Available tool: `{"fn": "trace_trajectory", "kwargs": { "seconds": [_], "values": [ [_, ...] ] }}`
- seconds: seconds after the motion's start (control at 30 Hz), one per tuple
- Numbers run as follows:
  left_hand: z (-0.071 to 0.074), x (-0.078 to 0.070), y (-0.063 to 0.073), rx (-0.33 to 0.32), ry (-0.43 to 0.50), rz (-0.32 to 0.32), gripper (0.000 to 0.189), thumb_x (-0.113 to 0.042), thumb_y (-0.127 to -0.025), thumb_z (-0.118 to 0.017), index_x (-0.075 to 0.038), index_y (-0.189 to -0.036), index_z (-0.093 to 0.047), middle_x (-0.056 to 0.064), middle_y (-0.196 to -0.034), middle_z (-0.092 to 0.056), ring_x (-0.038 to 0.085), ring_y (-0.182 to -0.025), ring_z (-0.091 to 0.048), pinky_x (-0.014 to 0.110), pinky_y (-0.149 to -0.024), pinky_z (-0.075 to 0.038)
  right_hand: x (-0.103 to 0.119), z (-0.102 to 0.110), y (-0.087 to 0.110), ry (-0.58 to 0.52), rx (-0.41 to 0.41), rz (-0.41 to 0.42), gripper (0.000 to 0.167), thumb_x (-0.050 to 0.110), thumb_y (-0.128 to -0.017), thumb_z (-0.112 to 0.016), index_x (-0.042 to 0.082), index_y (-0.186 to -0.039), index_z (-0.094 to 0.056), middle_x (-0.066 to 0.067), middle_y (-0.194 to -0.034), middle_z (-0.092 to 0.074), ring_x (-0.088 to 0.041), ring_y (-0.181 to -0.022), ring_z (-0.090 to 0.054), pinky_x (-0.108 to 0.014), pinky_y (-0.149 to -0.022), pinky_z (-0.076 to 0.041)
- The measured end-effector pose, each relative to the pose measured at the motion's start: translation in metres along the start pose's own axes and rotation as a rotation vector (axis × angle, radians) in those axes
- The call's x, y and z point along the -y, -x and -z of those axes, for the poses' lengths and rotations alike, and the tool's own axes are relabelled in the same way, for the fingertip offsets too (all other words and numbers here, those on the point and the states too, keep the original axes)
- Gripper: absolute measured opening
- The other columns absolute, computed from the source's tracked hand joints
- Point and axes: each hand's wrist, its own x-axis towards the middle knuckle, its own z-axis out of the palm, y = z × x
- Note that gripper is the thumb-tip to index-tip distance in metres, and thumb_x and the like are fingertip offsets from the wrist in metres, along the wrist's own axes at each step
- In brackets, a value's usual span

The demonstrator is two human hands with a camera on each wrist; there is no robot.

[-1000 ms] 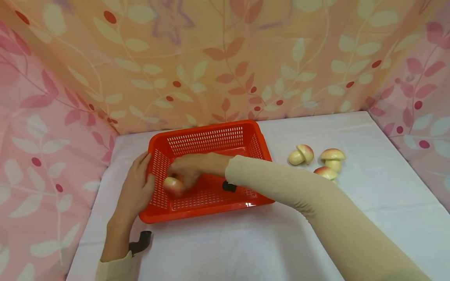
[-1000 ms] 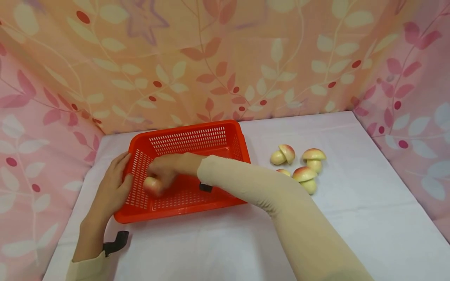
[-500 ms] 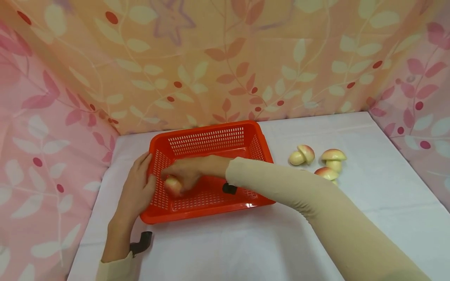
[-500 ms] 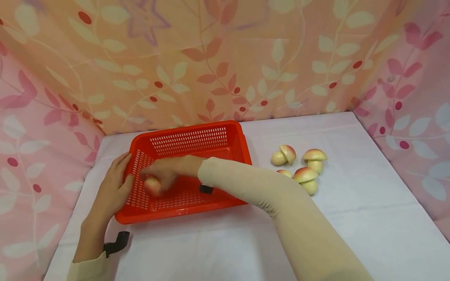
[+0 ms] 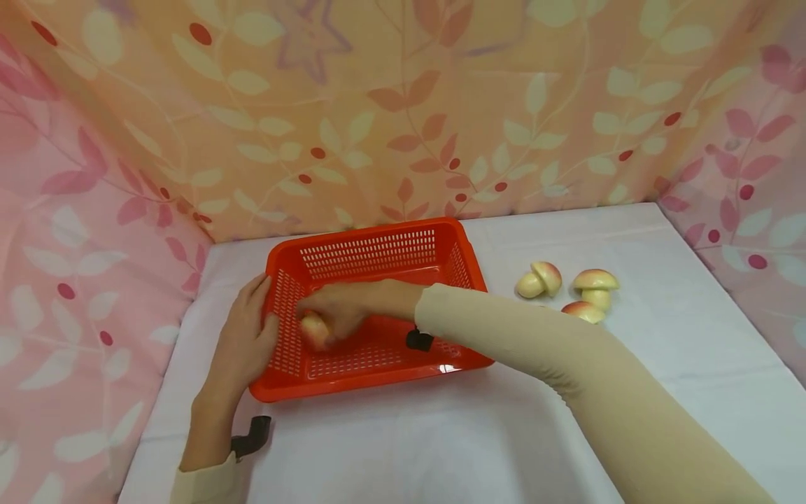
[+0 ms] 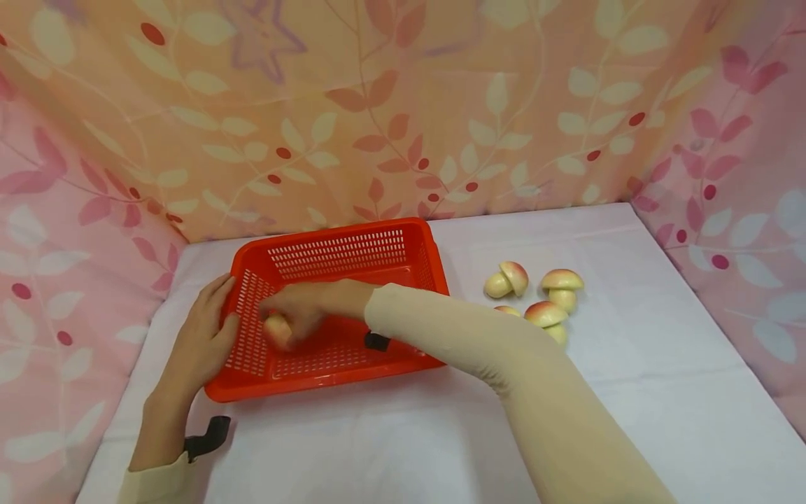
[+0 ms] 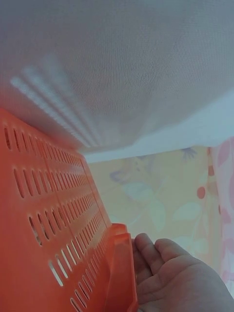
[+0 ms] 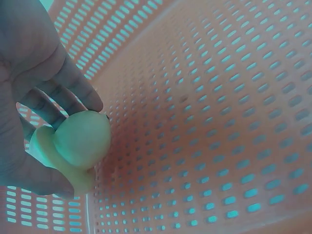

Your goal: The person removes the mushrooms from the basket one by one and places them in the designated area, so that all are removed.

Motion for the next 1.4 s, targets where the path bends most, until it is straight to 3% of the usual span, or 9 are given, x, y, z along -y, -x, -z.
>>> {"fn": "trace_trajectory", "kwargs": {
  "seconds": [0.3, 0.53, 0.97, 1.2, 1.4],
  "values": [
    [0.006, 0.000, 0.001, 0.006, -0.004, 0.012, 0.063, -0.008, -0.102, -0.046, 0.002, -0.163, -0.033, 0.024, -0.169, -0.033, 0.049, -0.153, -0.035, 0.075, -0.119, -0.033, -0.003, 0.006, 0.018, -0.012, -0.049, -0.017, 0.050, 0.024, -0.091, -0.080, 0.010, -0.135, -0.061, -0.006, -0.125, -0.070, -0.017, -0.111, -0.064, -0.025, -0.098, -0.053],
    [0.002, 0.003, 0.003, -0.002, 0.020, 0.003, 0.062, -0.006, -0.102, -0.046, 0.002, -0.163, -0.034, 0.024, -0.168, -0.034, 0.049, -0.153, -0.035, 0.075, -0.120, -0.032, -0.003, 0.009, 0.034, -0.026, -0.088, -0.005, 0.047, 0.020, -0.090, -0.080, 0.007, -0.132, -0.062, -0.008, -0.123, -0.070, -0.018, -0.111, -0.064, -0.026, -0.098, -0.053],
    [0.002, 0.001, 0.001, -0.014, 0.037, 0.006, 0.063, -0.006, -0.102, -0.047, 0.001, -0.163, -0.034, 0.024, -0.168, -0.034, 0.050, -0.153, -0.035, 0.076, -0.120, -0.032, -0.001, 0.017, 0.057, -0.059, -0.118, -0.068, 0.055, 0.022, -0.092, -0.079, 0.010, -0.142, -0.059, -0.008, -0.137, -0.066, -0.018, -0.121, -0.062, -0.030, -0.106, -0.052],
    [-0.003, 0.003, 0.005, 0.015, 0.049, 0.004, 0.062, -0.007, -0.103, -0.046, 0.002, -0.163, -0.033, 0.025, -0.169, -0.033, 0.050, -0.153, -0.034, 0.076, -0.120, -0.032, -0.002, 0.008, 0.081, -0.085, -0.164, -0.113, 0.053, 0.022, -0.092, -0.079, 0.011, -0.140, -0.060, -0.006, -0.134, -0.067, -0.017, -0.118, -0.062, -0.030, -0.103, -0.054],
    [-0.001, 0.003, 0.004, -0.001, 0.037, -0.023, 0.063, -0.006, -0.102, -0.047, 0.002, -0.163, -0.033, 0.026, -0.168, -0.034, 0.051, -0.153, -0.035, 0.077, -0.120, -0.031, -0.005, 0.009, 0.098, -0.091, -0.211, -0.142, 0.052, 0.024, -0.092, -0.080, 0.014, -0.138, -0.062, -0.003, -0.133, -0.067, -0.016, -0.119, -0.061, -0.030, -0.105, -0.054]
  ]
}}
